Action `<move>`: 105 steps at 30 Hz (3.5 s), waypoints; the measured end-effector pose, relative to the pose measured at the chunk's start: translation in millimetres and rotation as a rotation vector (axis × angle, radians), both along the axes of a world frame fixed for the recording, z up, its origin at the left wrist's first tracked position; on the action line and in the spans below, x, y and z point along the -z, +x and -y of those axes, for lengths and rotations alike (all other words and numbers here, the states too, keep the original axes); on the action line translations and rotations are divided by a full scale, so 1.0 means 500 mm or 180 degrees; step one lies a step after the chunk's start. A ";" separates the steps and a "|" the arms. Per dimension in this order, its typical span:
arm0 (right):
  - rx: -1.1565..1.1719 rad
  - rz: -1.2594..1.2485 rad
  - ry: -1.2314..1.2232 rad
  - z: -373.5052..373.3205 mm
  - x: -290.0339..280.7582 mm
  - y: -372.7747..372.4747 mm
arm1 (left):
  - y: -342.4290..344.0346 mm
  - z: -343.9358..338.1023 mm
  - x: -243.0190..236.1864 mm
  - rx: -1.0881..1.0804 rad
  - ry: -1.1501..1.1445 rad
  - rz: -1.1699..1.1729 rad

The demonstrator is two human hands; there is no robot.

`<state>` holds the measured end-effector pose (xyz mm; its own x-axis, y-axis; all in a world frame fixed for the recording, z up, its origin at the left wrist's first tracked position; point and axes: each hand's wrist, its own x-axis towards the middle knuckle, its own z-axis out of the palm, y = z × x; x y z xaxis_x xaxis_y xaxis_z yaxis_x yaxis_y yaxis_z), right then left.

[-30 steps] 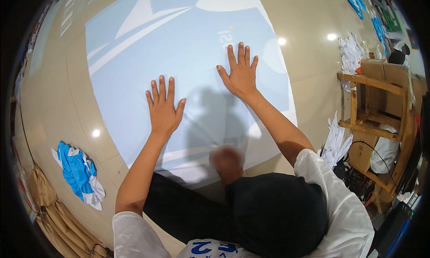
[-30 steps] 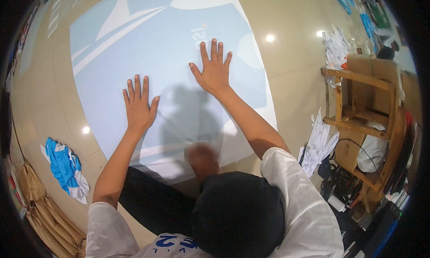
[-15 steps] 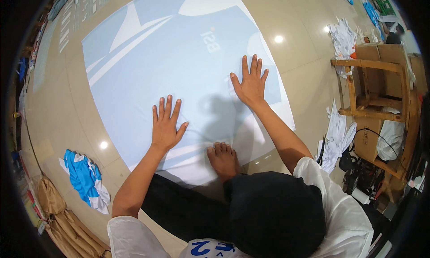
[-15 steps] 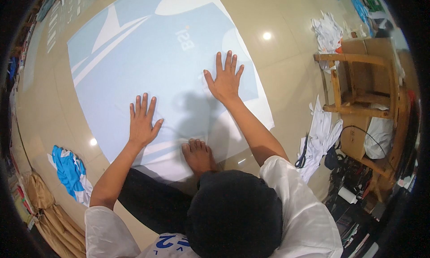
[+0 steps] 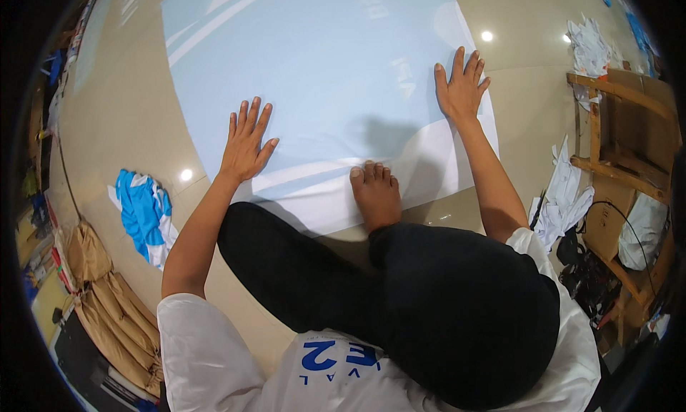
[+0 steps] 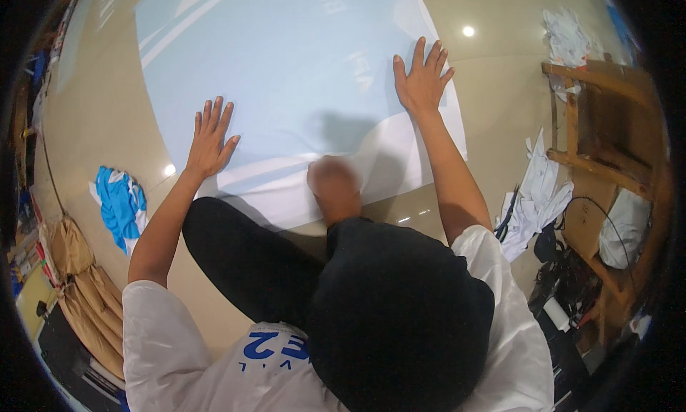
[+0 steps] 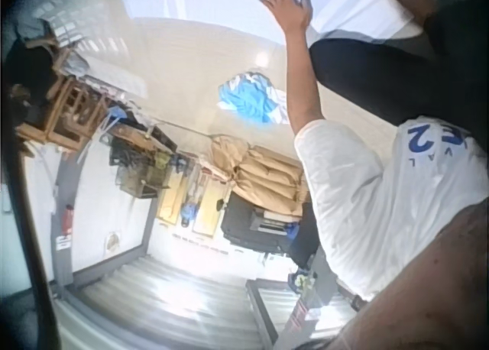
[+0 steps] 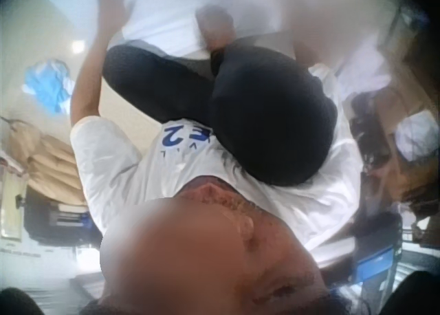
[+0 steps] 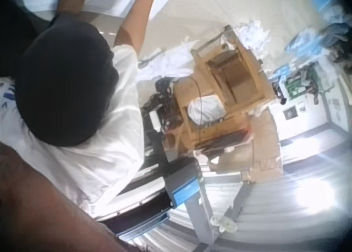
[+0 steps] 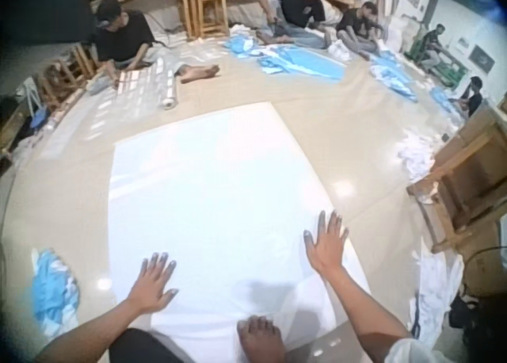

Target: The person sits on the floor and smooths out a large piece of light blue fabric. They then use a pair of scissors to cut the fabric along a specific pattern, trimming the edges and shaping the material.

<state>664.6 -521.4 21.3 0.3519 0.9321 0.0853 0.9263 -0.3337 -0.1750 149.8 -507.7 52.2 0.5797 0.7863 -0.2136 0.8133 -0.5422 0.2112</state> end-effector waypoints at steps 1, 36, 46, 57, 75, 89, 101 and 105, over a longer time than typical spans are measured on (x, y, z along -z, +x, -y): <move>-0.0078 -0.0081 -0.0024 0.015 -0.007 -0.018 | -0.021 0.008 -0.011 -0.0048 -0.0105 -0.0149; -0.0118 -0.4741 -0.4317 0.499 -0.494 -0.238 | -0.154 0.864 0.044 -0.2696 0.0500 0.0207; -0.2256 -0.3983 -0.4415 0.416 -0.357 -0.360 | -0.200 0.894 0.050 -0.2770 0.0805 0.0027; -0.0928 -0.1592 -0.0135 0.350 -0.123 -0.108 | -0.188 0.905 0.065 -0.3161 0.1167 0.0158; 0.0713 -0.2049 -0.0011 0.415 -0.022 0.195 | -0.203 0.508 -0.027 -0.3694 -0.0009 0.0671; 0.1597 -0.3733 0.0440 0.490 -0.039 0.210 | -0.173 0.495 -0.042 -0.4377 -0.1496 0.1823; 0.1771 -0.3404 0.0755 0.492 -0.055 0.209 | -0.195 0.522 -0.054 -0.4669 -0.1291 0.1890; 0.1789 -0.3511 0.0809 0.488 -0.074 0.192 | -0.203 0.524 -0.071 -0.4703 -0.1380 0.1960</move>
